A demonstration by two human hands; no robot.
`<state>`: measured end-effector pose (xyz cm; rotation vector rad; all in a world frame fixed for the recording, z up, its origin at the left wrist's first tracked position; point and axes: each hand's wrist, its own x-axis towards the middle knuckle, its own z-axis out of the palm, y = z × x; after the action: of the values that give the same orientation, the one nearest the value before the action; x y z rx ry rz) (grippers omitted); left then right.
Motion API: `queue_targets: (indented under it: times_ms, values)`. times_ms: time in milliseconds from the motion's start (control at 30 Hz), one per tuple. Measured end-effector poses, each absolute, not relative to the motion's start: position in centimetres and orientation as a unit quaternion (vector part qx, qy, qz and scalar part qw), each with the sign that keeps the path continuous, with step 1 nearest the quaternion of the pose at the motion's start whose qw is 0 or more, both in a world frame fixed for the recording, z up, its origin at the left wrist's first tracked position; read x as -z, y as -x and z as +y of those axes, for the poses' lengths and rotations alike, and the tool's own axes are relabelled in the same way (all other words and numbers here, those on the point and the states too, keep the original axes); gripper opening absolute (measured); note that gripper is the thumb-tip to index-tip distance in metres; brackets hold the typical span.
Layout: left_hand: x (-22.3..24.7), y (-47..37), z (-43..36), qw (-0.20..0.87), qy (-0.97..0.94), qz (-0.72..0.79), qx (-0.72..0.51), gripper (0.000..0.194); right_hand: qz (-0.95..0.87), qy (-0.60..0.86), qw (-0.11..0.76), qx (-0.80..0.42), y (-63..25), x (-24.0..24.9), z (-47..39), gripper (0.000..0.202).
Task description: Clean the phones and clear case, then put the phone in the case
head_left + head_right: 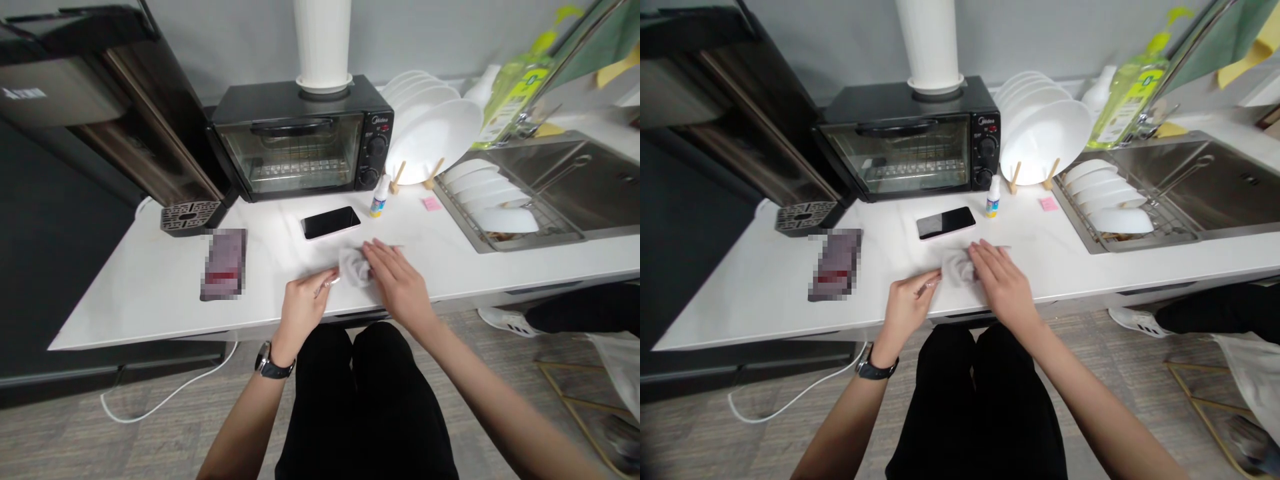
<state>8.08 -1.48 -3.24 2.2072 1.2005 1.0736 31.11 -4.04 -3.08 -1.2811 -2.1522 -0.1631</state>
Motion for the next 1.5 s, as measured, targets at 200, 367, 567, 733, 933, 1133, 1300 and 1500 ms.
queue_targets:
  times_ms: [200, 367, 567, 733, 933, 1133, 1300, 1500]
  values:
    - [3.8, -8.0, -1.4, 0.206, -0.79, 0.434, -0.382, 0.021, -0.837, 0.464, 0.287, 0.035, -26.7, 3.2, -5.5, 0.07]
    - [4.4, -7.3, -1.2, 0.237, -0.792, 0.401, -0.395, 0.021, -0.877, 0.412, 0.245, 0.031, -25.4, 2.9, -6.0, 0.069]
    - [3.7, -8.0, -1.5, 0.196, -0.804, 0.43, -0.361, 0.023, -0.787, 0.545, 0.282, 0.056, -30.2, 2.5, -4.2, 0.073]
    - [4.0, -7.9, -1.6, 0.132, -0.824, 0.417, -0.36, 0.026, -0.851, 0.442, 0.282, 0.019, -25.7, 3.1, -5.9, 0.071]
    - [3.9, -7.9, -1.8, 0.139, -0.826, 0.416, -0.354, 0.024, -0.817, 0.497, 0.287, 0.048, -28.4, 3.2, -4.7, 0.068]
    - [3.8, -8.0, -1.9, 0.158, -0.826, 0.412, -0.351, 0.024, -0.813, 0.498, 0.298, 0.029, -26.3, 3.5, -5.7, 0.067]
    - [3.9, -7.7, -1.7, 0.135, -0.82, 0.426, -0.358, 0.026, -0.856, 0.44, 0.27, 0.026, -25.8, 3.3, -5.6, 0.074]
    - [3.5, -8.1, -1.8, 0.174, -0.808, 0.422, -0.374, 0.021, -0.778, 0.542, 0.314, 0.05, -28.4, 3.3, -4.4, 0.064]
